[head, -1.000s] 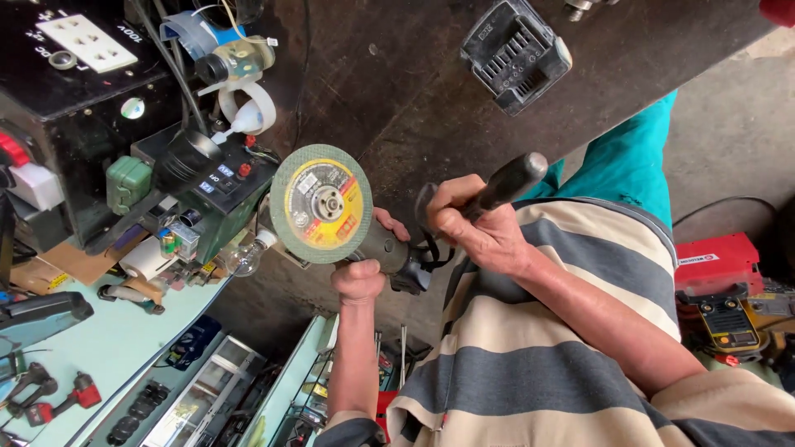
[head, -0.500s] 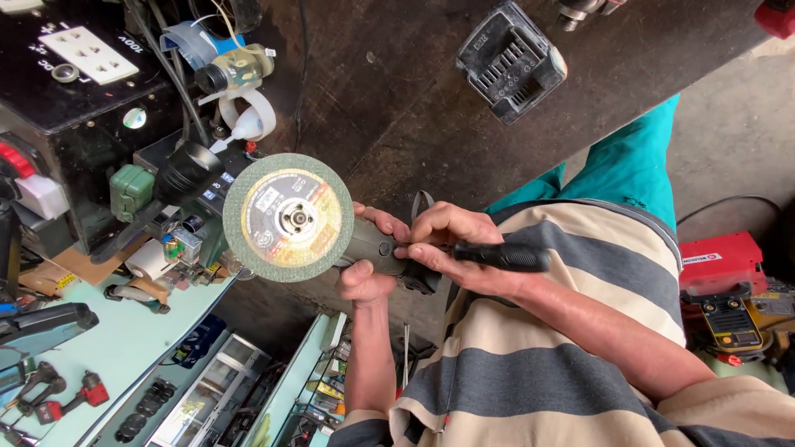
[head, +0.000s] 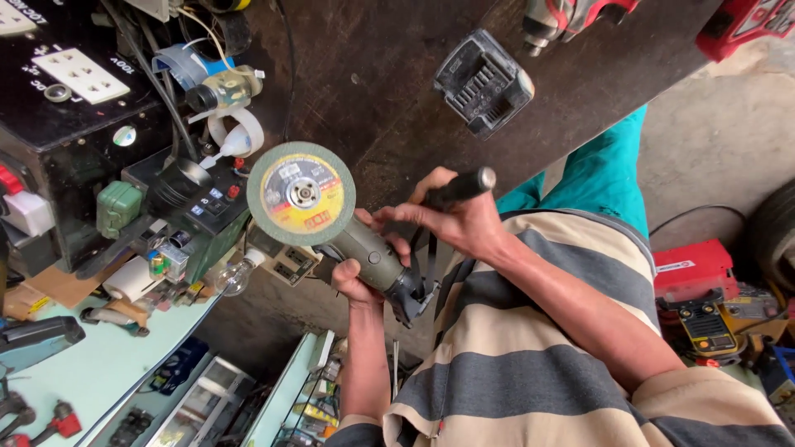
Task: Disassembling the housing of an electric angle grinder using an impact driver and a screwdriver.
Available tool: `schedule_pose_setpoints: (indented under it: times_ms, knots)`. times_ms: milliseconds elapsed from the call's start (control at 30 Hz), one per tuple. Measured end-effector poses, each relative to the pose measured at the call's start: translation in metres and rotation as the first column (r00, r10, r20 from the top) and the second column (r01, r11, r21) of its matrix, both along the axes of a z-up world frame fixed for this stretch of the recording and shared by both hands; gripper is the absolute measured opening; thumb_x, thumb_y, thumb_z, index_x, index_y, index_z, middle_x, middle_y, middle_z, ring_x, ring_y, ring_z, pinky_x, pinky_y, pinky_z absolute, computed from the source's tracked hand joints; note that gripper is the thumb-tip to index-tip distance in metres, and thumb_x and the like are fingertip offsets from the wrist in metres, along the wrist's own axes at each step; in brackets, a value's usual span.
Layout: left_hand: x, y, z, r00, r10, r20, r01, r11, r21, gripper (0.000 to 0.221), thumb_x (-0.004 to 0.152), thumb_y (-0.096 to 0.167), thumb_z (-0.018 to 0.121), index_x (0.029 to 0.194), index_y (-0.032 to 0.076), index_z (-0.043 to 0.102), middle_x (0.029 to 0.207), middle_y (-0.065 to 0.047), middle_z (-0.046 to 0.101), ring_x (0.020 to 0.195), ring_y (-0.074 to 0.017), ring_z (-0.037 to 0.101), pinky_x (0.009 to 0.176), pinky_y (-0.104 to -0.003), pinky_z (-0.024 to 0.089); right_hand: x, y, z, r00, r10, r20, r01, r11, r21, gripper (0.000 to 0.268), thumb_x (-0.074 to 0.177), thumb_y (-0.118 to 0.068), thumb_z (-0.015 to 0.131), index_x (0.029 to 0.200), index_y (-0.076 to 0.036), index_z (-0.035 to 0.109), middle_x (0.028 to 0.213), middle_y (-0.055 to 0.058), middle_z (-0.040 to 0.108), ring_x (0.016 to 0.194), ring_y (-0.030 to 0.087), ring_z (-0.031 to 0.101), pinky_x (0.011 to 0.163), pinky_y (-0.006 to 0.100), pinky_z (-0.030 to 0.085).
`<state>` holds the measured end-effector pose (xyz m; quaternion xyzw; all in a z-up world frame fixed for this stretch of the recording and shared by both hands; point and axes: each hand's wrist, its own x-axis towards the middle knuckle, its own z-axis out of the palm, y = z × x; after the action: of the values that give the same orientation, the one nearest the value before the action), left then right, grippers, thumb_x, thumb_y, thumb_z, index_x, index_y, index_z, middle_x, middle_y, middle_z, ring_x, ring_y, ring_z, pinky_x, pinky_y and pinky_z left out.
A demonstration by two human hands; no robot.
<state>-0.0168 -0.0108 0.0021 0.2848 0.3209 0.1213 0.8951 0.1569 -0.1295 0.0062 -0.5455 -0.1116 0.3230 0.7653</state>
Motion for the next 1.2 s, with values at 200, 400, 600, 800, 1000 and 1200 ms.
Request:
schedule_pose_setpoints:
  times_ms: [200, 400, 600, 800, 1000, 1200]
  knots:
    - [0.001, -0.016, -0.012, 0.994, 0.112, 0.005, -0.112, 0.991, -0.075, 0.061, 0.072, 0.030, 0.076, 0.125, 0.014, 0.049, 0.131, -0.015, 0.057, 0.105, -0.0271, 0.066, 0.085, -0.039, 0.062, -0.015, 0.009, -0.008, 0.924, 0.034, 0.382, -0.057, 0.997, 0.050, 0.022, 0.084, -0.017, 0.087, 0.077, -0.010, 0.067, 0.080, 0.008, 0.070, 0.071, 0.026, 0.069, 0.067, 0.035, 0.054]
    - [-0.007, -0.009, -0.024, 0.992, 0.126, 0.023, -0.126, 0.991, 0.033, 0.057, 0.080, 0.023, 0.072, 0.127, 0.013, 0.040, 0.101, -0.012, 0.056, 0.085, -0.0257, 0.066, 0.078, -0.041, 0.060, -0.015, -0.017, -0.012, 0.949, 0.219, 0.229, -0.174, 0.964, -0.200, 0.055, 0.071, -0.035, 0.095, 0.112, -0.012, 0.067, 0.087, 0.007, 0.062, 0.072, 0.027, 0.066, 0.067, 0.039, 0.055]
    - [-0.028, -0.007, -0.045, 0.992, 0.125, -0.030, -0.120, 0.984, 0.134, 0.057, 0.078, 0.020, 0.071, 0.125, 0.011, 0.041, 0.102, -0.015, 0.057, 0.080, -0.0284, 0.066, 0.077, -0.046, 0.055, -0.015, -0.052, -0.021, 0.972, 0.231, -0.032, -0.231, 0.929, -0.288, 0.049, 0.091, -0.029, 0.079, 0.126, -0.007, 0.052, 0.084, 0.011, 0.070, 0.068, 0.026, 0.067, 0.065, 0.036, 0.054]
    - [-0.014, -0.004, -0.025, 0.996, 0.081, -0.029, -0.076, 0.987, 0.144, 0.056, 0.076, 0.025, 0.072, 0.123, 0.010, 0.045, 0.121, -0.018, 0.055, 0.079, -0.0274, 0.067, 0.075, -0.044, 0.056, -0.015, -0.060, -0.025, 0.995, 0.096, 0.030, -0.077, 0.921, -0.382, 0.030, 0.095, -0.026, 0.078, 0.114, -0.011, 0.061, 0.086, 0.007, 0.072, 0.072, 0.017, 0.065, 0.066, 0.031, 0.052]
    - [-0.024, 0.005, -0.016, 0.997, 0.052, -0.050, -0.045, 0.990, 0.136, 0.059, 0.077, 0.024, 0.073, 0.125, 0.008, 0.043, 0.107, -0.022, 0.059, 0.080, -0.0327, 0.067, 0.077, -0.049, 0.056, -0.006, -0.082, -0.009, 0.996, 0.032, 0.089, -0.006, 0.960, -0.279, 0.028, 0.096, -0.022, 0.076, 0.111, -0.006, 0.059, 0.089, 0.010, 0.066, 0.072, 0.017, 0.063, 0.064, 0.029, 0.052]
    - [-0.030, 0.012, -0.009, 0.995, 0.001, -0.103, 0.015, 0.988, 0.154, 0.059, 0.080, 0.022, 0.074, 0.127, 0.006, 0.043, 0.100, -0.022, 0.060, 0.081, -0.0352, 0.067, 0.078, -0.051, 0.057, -0.012, -0.072, -0.004, 0.995, -0.009, 0.098, 0.020, 0.993, -0.118, 0.029, 0.093, -0.017, 0.077, 0.106, -0.002, 0.055, 0.092, 0.013, 0.070, 0.072, 0.018, 0.068, 0.062, 0.028, 0.056]
